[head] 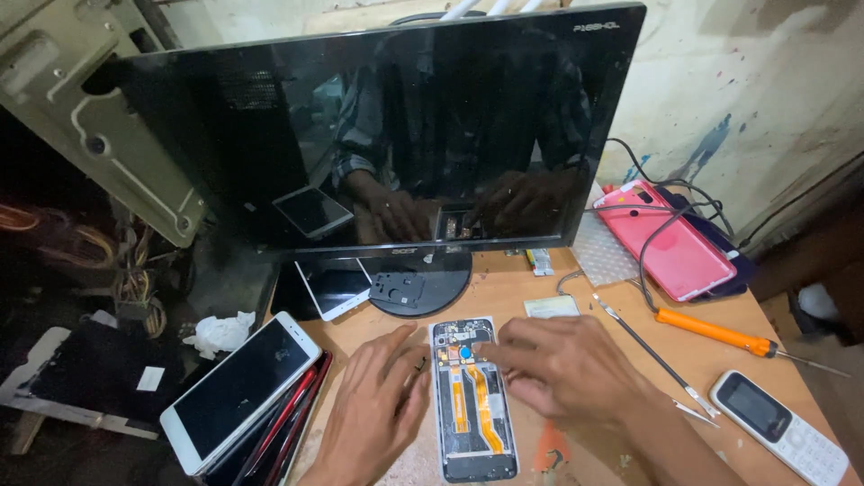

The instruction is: Finalizing the assembly of a smartphone by connecting internal ribbon cables and components on a repair bench.

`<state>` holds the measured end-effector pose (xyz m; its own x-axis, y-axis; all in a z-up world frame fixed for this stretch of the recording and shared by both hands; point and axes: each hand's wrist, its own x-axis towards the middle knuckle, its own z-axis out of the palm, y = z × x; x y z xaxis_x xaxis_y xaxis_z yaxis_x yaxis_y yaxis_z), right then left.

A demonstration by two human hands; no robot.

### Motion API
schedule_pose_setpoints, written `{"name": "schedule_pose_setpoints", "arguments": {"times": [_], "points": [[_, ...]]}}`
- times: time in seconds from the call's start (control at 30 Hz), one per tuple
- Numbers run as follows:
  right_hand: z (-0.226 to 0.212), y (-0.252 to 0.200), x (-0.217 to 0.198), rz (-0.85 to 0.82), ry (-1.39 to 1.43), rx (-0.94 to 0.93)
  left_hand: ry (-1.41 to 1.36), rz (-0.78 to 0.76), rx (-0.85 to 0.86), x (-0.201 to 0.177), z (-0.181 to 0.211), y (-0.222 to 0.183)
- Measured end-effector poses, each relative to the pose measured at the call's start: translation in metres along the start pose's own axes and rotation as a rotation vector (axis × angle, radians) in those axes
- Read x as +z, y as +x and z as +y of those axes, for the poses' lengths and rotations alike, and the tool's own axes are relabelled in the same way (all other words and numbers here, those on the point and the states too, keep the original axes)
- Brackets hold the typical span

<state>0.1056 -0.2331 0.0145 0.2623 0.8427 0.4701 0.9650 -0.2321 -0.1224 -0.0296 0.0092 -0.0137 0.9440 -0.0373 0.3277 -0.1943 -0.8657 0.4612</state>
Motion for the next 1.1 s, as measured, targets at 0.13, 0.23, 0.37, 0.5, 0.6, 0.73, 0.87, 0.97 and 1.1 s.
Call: {"name": "schedule_pose_setpoints", "arguments": {"times": [0.13, 0.23, 0.37, 0.5, 0.6, 0.73, 0.87, 0.97, 1.1], "points": [[0.006, -0.007, -0.004, -0.004, -0.082, 0.169, -0.009, -0.024, -0.043, 0.002, 0.0, 0.001], [0.006, -0.006, -0.009, 0.007, -0.059, 0.225, -0.021, -0.049, -0.094, 0.001, 0.002, 0.001], [0.003, -0.006, -0.009, 0.044, -0.059, 0.282, -0.005, -0.001, -0.064, 0.006, -0.003, -0.001], [-0.012, 0.003, -0.019, 0.015, 0.17, 0.478, -0.01, 0.042, -0.041, 0.005, -0.003, -0.001], [-0.028, -0.003, -0.017, 0.059, 0.345, 0.666, -0.019, 0.005, -0.079, -0.001, 0.002, -0.003], [-0.043, -0.019, -0.015, -0.111, 0.366, 0.909, -0.031, -0.031, -0.099, -0.002, 0.002, -0.004], [-0.053, -0.02, -0.011, -0.311, 0.178, 1.052, -0.035, -0.032, -0.116, -0.002, 0.001, -0.004], [-0.059, -0.013, -0.009, -0.407, 0.092, 1.089, -0.026, -0.023, -0.11, -0.005, 0.003, -0.003], [-0.069, -0.005, -0.004, -0.251, 0.166, 1.059, -0.032, -0.026, -0.14, -0.007, 0.008, -0.006]]}}
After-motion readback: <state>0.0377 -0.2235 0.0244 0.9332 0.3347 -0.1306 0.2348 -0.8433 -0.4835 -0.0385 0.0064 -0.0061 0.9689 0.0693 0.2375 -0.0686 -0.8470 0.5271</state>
